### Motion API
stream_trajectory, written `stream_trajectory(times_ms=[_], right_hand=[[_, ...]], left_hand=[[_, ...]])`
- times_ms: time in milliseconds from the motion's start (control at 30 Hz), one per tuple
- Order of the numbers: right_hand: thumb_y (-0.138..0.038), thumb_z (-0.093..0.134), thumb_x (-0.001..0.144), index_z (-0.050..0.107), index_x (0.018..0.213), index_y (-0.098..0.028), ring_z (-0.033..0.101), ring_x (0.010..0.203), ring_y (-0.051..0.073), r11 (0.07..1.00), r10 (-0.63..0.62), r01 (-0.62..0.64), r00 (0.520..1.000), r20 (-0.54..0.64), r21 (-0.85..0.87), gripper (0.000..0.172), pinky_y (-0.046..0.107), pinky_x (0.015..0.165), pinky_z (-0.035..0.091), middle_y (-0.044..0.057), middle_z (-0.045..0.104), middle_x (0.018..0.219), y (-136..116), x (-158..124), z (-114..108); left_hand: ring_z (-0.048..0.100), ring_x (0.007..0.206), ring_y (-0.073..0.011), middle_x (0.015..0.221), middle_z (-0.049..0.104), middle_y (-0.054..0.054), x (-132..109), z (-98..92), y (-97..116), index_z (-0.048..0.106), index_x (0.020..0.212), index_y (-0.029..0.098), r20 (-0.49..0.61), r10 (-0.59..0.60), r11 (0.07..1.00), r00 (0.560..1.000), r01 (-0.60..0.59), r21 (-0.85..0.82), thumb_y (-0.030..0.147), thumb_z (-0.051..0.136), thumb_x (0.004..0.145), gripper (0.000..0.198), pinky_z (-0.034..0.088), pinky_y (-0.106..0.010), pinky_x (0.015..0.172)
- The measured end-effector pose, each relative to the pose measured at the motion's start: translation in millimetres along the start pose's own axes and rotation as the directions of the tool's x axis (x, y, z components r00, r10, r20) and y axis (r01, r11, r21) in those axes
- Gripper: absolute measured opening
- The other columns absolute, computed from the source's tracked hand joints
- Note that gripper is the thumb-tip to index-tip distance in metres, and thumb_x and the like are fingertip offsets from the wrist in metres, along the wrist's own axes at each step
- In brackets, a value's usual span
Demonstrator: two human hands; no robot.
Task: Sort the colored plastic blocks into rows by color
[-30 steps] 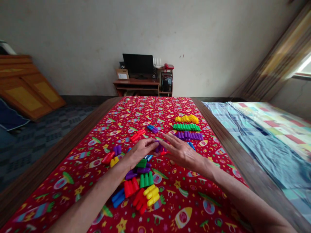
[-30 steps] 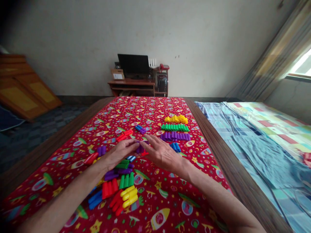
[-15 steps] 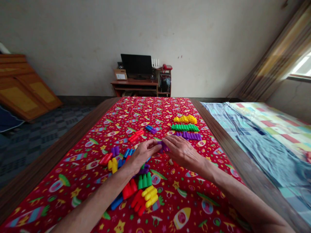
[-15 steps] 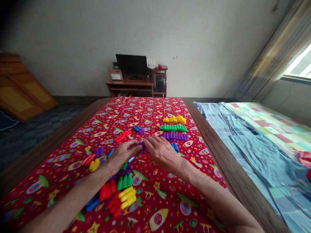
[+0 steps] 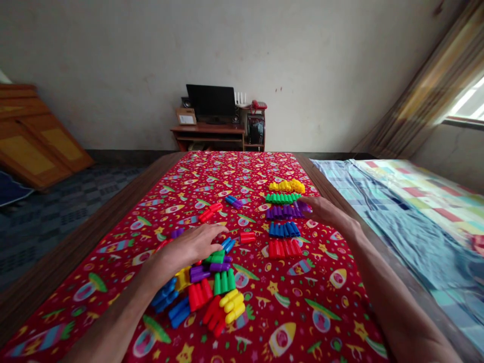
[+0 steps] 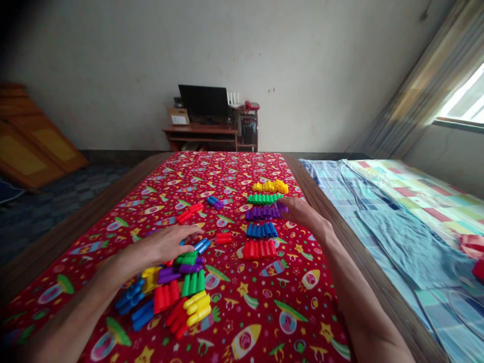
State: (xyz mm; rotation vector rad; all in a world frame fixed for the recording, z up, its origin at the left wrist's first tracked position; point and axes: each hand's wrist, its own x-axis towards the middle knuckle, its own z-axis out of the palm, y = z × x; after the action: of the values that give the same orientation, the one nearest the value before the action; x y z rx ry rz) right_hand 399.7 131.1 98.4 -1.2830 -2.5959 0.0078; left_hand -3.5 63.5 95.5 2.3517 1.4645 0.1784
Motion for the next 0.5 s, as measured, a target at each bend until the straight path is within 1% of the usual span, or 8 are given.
stream_trajectory(times_ms=[67,133,233,300,367,433,500], right_hand=[[-0.012,0.057,0.082,0.066,0.103,-0.015,0.065,0.07,0.015,1.0,-0.014,0.013,1.0,0.018,0.024,0.023,0.022,0.063,0.046,0.007,0.072,0.085,0.4,1.5,6.2],[-0.013,0.057,0.083,0.066,0.104,-0.015,0.066,0.072,0.016,0.998,-0.028,0.025,0.999,0.036,0.063,0.023,0.024,0.065,0.049,0.007,0.072,0.087,-2.7,3.8,9.6],[-0.015,0.055,0.087,0.066,0.109,-0.017,0.067,0.076,0.018,0.992,-0.054,0.049,0.998,0.045,0.113,0.024,0.029,0.07,0.052,0.007,0.073,0.087,-8.2,5.9,9.3],[-0.018,0.057,0.088,0.065,0.114,-0.018,0.068,0.082,0.02,0.994,-0.06,0.057,0.998,0.023,0.093,0.027,0.032,0.075,0.054,0.008,0.073,0.09,-11.0,5.8,6.1],[-0.019,0.059,0.087,0.064,0.116,-0.017,0.068,0.088,0.022,0.998,-0.047,0.047,0.999,-0.008,0.035,0.03,0.035,0.079,0.054,0.011,0.072,0.096,-14.6,5.5,0.8],[-0.02,0.057,0.089,0.064,0.116,-0.016,0.068,0.091,0.023,0.999,-0.038,0.038,0.999,-0.028,-0.012,0.028,0.035,0.08,0.053,0.012,0.072,0.099,-21.2,6.1,-5.4],[-0.02,0.052,0.092,0.066,0.112,-0.015,0.068,0.089,0.023,0.998,-0.054,0.052,0.998,-0.045,-0.031,0.025,0.033,0.078,0.053,0.013,0.072,0.096,-32.0,8.4,-10.7]], left_hand=[[0.068,0.095,-0.0228,0.101,0.073,-0.003,-0.2,-1.4,9.8,0.067,0.107,0.026,0.081,0.0,1.0,0.997,0.0,-0.004,0.026,0.06,0.075,0.032,0.049,-0.03,0.083],[0.068,0.09,-0.0225,0.097,0.073,-0.004,-0.8,-5.3,21.6,0.068,0.103,0.025,0.129,-0.014,1.0,0.992,0.014,-0.001,0.026,0.062,0.073,0.03,0.05,-0.029,0.08],[0.067,0.098,-0.0241,0.105,0.072,-0.006,-2.6,-8.8,32.2,0.068,0.106,0.024,0.143,-0.042,0.999,0.989,0.04,0.017,0.025,0.065,0.072,0.035,0.049,-0.031,0.085],[0.065,0.105,-0.0253,0.113,0.07,-0.006,-3.2,-5.4,33.6,0.067,0.11,0.025,0.15,-0.049,0.998,0.988,0.043,0.041,0.026,0.067,0.072,0.038,0.047,-0.033,0.091],[0.062,0.111,-0.0271,0.119,0.068,-0.007,-2.3,3.1,33.2,0.065,0.114,0.026,0.13,-0.042,0.997,0.991,0.033,0.073,0.027,0.068,0.073,0.041,0.046,-0.036,0.095],[0.061,0.113,-0.0295,0.12,0.067,-0.009,0.6,14.5,32.8,0.064,0.116,0.025,0.071,-0.02,0.994,0.997,0.013,0.106,0.026,0.068,0.075,0.042,0.045,-0.039,0.097],[0.061,0.111,-0.0313,0.117,0.067,-0.011,5.7,25.3,32.5,0.064,0.116,0.022,0.002,0.017,0.991,1.0,-0.017,0.13,0.025,0.067,0.076,0.04,0.047,-0.041,0.095]])
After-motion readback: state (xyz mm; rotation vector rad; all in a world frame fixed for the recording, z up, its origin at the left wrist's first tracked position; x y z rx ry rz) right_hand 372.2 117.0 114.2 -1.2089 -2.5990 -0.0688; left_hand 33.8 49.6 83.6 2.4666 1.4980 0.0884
